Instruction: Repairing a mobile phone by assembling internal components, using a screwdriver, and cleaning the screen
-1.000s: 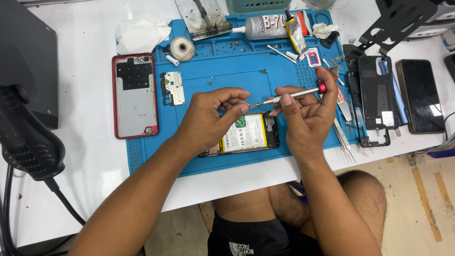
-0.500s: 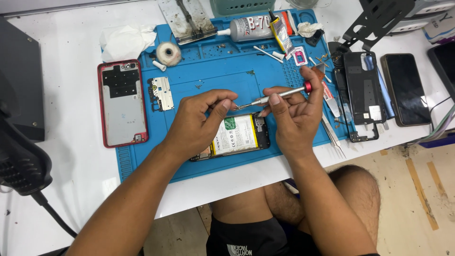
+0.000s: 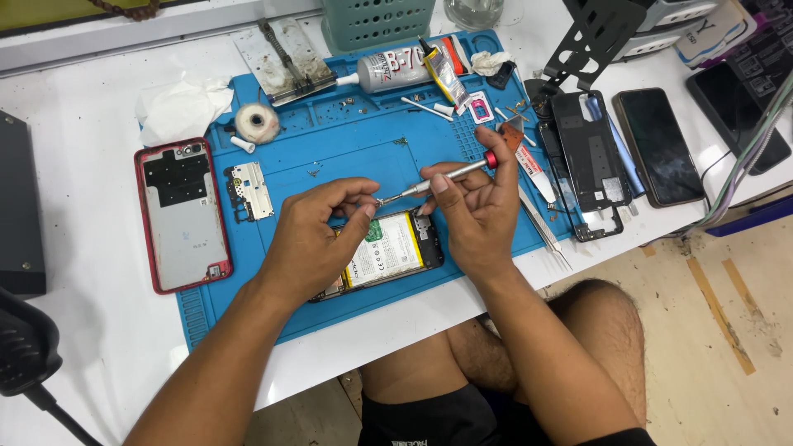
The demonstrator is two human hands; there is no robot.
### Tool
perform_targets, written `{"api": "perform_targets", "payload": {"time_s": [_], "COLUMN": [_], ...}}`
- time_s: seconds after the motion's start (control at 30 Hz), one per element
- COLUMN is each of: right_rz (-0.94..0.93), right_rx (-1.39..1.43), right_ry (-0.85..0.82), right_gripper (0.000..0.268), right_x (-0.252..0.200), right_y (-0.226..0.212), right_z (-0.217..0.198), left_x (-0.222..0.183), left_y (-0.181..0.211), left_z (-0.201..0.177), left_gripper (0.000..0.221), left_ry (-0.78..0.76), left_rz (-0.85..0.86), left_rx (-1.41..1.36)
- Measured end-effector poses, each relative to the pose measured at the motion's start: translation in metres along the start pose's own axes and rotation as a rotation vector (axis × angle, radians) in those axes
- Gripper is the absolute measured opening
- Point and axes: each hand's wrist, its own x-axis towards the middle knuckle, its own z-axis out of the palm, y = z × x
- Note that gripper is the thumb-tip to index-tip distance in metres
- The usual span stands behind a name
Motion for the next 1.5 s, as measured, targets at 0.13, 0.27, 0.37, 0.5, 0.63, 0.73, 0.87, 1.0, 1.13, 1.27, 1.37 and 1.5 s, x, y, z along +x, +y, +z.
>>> {"api": "perform_targets", "payload": {"time_s": [0.13, 0.27, 0.37, 0.5, 0.63, 0.73, 0.87, 1.0, 1.13, 1.27, 1.37, 1.5], "right_rz": [-0.007, -0.004, -0.006, -0.007, -0.013, -0.004, 0.011, 0.017, 0.037, 0.044, 0.034, 0.039], "right_rx": [0.000, -0.001, 0.003, 0.022, 0.052, 0.049, 0.074, 0.060, 0.058, 0.094, 0.086, 0.053], "right_ry": [0.010, 0.010, 0.013, 0.018, 0.036, 0.030, 0.024, 0.008, 0.016, 0.027, 0.021, 0.019], "right_gripper": [0.064, 0.062, 0.061, 0.062, 0.063, 0.056, 0.047, 0.039, 0.035, 0.035, 0.030, 0.017], "right_x": [0.001, 0.001, 0.001, 0.000, -0.001, -0.001, -0.001, -0.001, -0.001, -0.004, 0.002, 0.005], "right_y": [-0.002, -0.005, -0.004, 0.000, 0.000, -0.003, -0.003, -0.003, -0.006, -0.007, -0.012, -0.021], "right_z": [0.001, 0.003, 0.003, 0.001, 0.002, 0.004, 0.003, 0.003, 0.004, 0.004, 0.004, 0.001], "left_x": [0.001, 0.001, 0.001, 0.001, 0.001, 0.003, 0.004, 0.004, 0.008, 0.005, 0.007, 0.007], "left_y": [0.000, 0.000, 0.000, 0.000, 0.000, -0.001, -0.001, 0.001, 0.003, -0.001, -0.004, -0.004], "left_z": [-0.001, -0.001, 0.000, 0.000, 0.000, 0.000, 0.000, 0.000, -0.001, -0.002, -0.003, -0.009], "left_gripper": [0.023, 0.023, 0.022, 0.022, 0.023, 0.022, 0.022, 0.021, 0.021, 0.020, 0.019, 0.018], "left_ry": [-0.006, 0.014, 0.026, 0.033, 0.031, 0.060, 0.088, 0.106, 0.109, 0.115, 0.140, 0.132], "left_rz": [0.000, 0.007, 0.004, 0.003, -0.002, 0.021, 0.025, 0.032, 0.035, 0.075, 0.104, 0.155], "left_rx": [0.014, 0.037, 0.053, 0.074, 0.080, 0.087, 0.119, 0.137, 0.144, 0.142, 0.121, 0.074]}}
